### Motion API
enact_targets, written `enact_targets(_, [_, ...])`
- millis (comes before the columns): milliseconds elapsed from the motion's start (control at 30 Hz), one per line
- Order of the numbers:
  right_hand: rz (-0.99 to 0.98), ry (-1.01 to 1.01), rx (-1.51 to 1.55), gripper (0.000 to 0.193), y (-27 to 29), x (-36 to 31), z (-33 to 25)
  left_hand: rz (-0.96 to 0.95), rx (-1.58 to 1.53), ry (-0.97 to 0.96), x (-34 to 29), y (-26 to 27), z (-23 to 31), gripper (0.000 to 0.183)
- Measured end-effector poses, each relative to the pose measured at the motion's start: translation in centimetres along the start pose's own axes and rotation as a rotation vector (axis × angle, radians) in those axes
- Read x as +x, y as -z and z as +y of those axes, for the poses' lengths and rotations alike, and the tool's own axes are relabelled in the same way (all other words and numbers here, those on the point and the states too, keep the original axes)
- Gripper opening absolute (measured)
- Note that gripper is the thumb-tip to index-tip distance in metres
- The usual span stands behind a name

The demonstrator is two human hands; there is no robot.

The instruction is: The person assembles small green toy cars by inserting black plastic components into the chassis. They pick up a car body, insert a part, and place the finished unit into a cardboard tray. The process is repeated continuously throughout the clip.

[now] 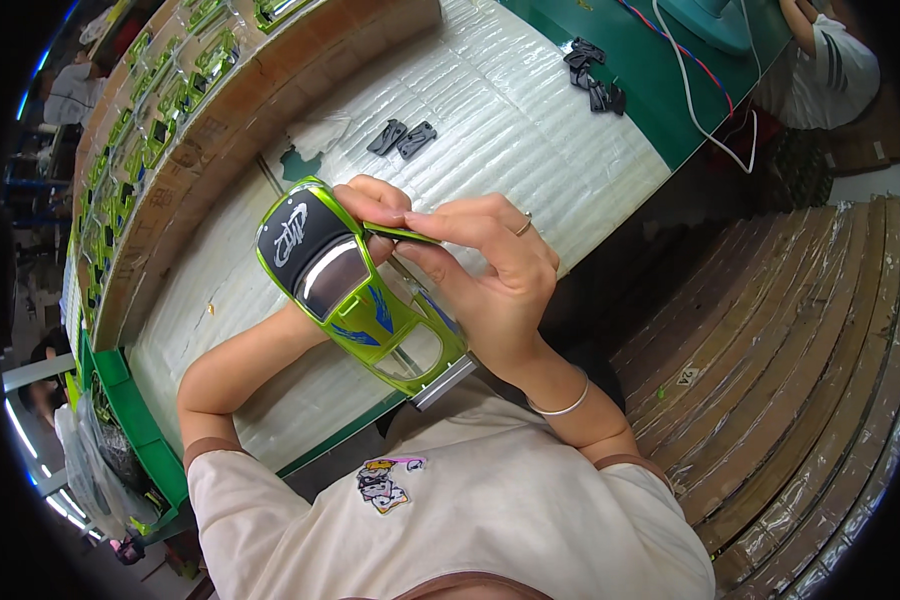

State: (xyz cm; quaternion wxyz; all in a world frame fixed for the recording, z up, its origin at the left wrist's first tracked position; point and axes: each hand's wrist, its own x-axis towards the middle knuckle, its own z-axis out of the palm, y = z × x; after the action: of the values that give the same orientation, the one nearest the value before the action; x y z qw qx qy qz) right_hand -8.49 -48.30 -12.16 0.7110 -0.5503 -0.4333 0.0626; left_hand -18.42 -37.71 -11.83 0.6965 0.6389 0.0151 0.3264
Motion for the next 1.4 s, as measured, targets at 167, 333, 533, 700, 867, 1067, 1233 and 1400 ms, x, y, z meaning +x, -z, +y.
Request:
enact_targets(167, [-0.030,0.059,-0.044,0.021,0.3,-0.1,-0.1,-0.013,-0.014,0.023,-0.3,0.0,-0.1,0.015])
enact_targets(333, [-0.045,0.073,-0.082,0.020,0.4,-0.1,-0.3,-0.028,-0.034,0.101,-0.2,0.2,0.4,0.016])
enact_targets(533, [-0.076,-0.117,0.036,0.019,0.5,-0.4,0.2,0.035,0.087,0.161,-0.1,0.4,0.9,0.013])
enact_targets(700, [-0.155,-0.485,0.643,0.056,0.9,0.7,0.3,0.037,0.312,0.338,1.4,1.0,4.2,0.017])
enact_targets(867, [-0.388,-0.468,0.483,0.098,0.5,0.9,0.0,0.077,0.571,0.319,3.0,2.1,5.4,0.012])
enact_targets(1067, [-0.532,-0.554,0.428,0.083,1.0,1.1,-0.3,0.094,0.586,0.265,2.7,1.9,4.7,0.037])
enact_targets(1233, [-0.250,-0.702,0.739,0.082,1.4,0.7,-0.4,0.033,0.513,0.150,2.0,0.8,4.8,0.054])
enact_targets(1400, [-0.231,-0.641,0.693,0.089,2.0,-0.2,0.6,-0.023,0.646,-0.006,1.6,0.3,4.4,0.043])
